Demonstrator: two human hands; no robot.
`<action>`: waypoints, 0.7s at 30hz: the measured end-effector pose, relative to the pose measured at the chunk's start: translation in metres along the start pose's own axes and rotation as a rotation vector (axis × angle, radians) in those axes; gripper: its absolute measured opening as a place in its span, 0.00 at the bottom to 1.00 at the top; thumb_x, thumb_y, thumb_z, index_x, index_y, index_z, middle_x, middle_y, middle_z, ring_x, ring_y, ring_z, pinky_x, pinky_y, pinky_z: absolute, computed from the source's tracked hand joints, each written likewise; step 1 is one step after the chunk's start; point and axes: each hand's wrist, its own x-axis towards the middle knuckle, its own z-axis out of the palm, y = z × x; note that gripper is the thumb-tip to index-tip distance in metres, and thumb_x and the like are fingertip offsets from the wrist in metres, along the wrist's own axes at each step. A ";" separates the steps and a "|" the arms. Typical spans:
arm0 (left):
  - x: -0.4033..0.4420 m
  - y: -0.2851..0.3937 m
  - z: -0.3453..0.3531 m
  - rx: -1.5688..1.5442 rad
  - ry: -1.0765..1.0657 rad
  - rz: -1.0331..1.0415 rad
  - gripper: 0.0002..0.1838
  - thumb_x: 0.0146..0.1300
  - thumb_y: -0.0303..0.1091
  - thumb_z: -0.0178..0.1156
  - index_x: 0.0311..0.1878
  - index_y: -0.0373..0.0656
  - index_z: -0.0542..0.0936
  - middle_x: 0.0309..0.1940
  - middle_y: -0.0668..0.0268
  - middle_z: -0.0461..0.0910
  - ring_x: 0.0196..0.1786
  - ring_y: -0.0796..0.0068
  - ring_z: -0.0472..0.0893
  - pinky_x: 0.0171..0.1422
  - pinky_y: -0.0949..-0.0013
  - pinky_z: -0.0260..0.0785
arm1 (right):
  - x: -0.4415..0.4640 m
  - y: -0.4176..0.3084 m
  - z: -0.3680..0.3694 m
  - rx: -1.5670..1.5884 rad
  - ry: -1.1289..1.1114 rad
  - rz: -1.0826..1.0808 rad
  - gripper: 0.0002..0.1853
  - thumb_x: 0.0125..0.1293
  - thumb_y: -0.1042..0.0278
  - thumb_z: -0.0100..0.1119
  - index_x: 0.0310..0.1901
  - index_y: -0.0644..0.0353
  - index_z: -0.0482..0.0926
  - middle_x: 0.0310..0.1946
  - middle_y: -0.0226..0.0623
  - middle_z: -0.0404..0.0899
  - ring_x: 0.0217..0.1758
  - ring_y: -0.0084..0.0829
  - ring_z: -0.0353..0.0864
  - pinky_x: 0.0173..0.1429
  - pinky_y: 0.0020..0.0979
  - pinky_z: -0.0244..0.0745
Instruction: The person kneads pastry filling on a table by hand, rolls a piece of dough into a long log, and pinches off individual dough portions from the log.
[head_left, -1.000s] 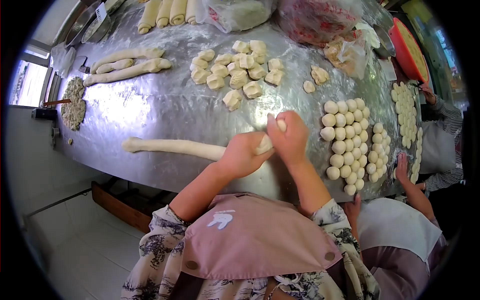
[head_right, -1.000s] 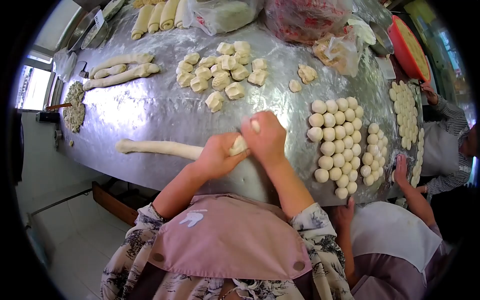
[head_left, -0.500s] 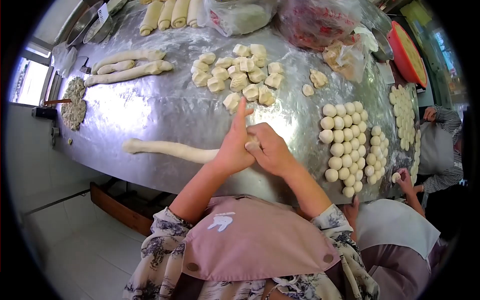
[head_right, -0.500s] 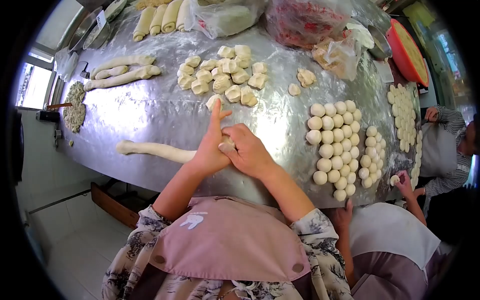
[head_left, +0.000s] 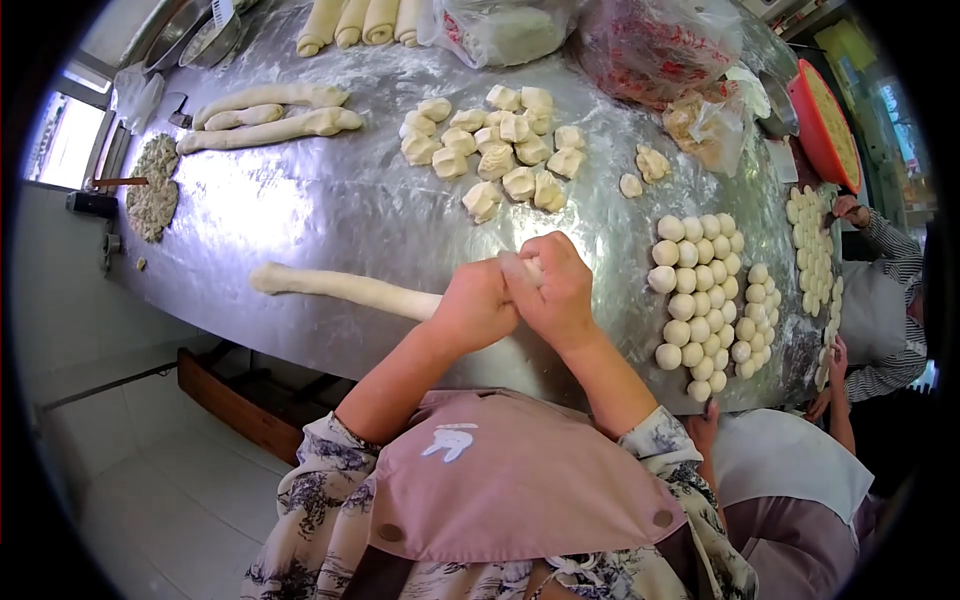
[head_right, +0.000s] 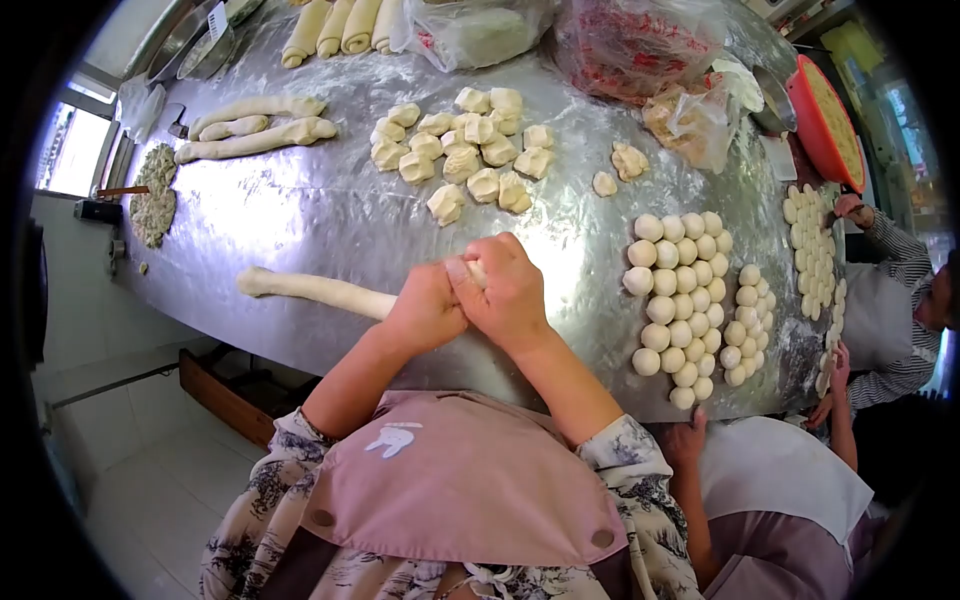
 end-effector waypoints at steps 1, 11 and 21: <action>0.000 0.002 -0.002 -0.010 -0.009 -0.012 0.08 0.58 0.27 0.63 0.41 0.39 0.80 0.32 0.50 0.83 0.37 0.44 0.82 0.42 0.55 0.75 | 0.003 0.007 0.002 -0.013 0.023 -0.002 0.12 0.62 0.63 0.71 0.36 0.58 0.76 0.31 0.41 0.77 0.29 0.44 0.80 0.33 0.39 0.76; 0.004 0.033 -0.010 0.092 -0.094 -0.131 0.33 0.60 0.36 0.73 0.67 0.46 0.70 0.37 0.54 0.84 0.43 0.52 0.85 0.49 0.56 0.76 | 0.078 0.083 0.000 -0.062 0.101 0.056 0.21 0.71 0.54 0.62 0.56 0.61 0.76 0.56 0.55 0.77 0.61 0.51 0.77 0.65 0.42 0.72; 0.010 -0.007 -0.007 -0.256 0.127 -0.009 0.65 0.51 0.20 0.70 0.82 0.46 0.33 0.72 0.47 0.64 0.64 0.54 0.78 0.66 0.58 0.71 | 0.002 0.005 0.003 0.223 -0.321 0.081 0.13 0.68 0.63 0.64 0.49 0.61 0.77 0.45 0.47 0.78 0.47 0.49 0.79 0.52 0.41 0.77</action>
